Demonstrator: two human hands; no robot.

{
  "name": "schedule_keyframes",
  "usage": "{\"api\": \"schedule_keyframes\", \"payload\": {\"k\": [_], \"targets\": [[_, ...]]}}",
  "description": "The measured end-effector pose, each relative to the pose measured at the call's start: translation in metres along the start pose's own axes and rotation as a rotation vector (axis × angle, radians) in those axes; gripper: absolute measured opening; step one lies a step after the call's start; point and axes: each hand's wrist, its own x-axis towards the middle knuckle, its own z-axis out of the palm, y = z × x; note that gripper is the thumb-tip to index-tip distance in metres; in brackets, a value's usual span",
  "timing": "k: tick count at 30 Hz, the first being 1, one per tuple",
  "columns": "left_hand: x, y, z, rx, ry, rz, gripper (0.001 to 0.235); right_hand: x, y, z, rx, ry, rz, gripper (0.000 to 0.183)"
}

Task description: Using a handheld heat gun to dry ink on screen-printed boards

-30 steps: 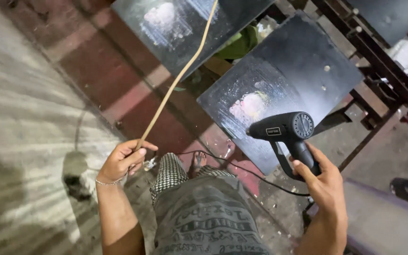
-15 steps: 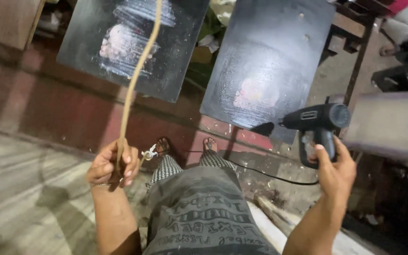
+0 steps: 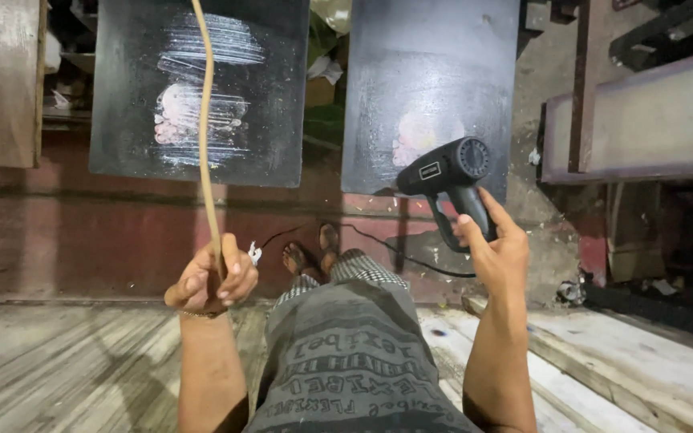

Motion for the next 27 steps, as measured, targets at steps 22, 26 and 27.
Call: {"api": "schedule_keyframes", "payload": {"k": [22, 26, 27], "targets": [[0.029, -0.017, 0.001, -0.057, 0.041, -0.119, 0.059, 0.014, 0.086, -0.067, -0.099, 0.398, -0.088, 0.046], [0.033, -0.022, 0.003, -0.084, 0.041, -0.101, 0.052, 0.021, 0.094, -0.072, -0.099, 0.469, -0.19, 0.045], [0.034, -0.024, 0.003, -0.093, 0.038, -0.1, 0.05, 0.023, 0.094, -0.072, -0.101, 0.487, -0.217, 0.045]]}}
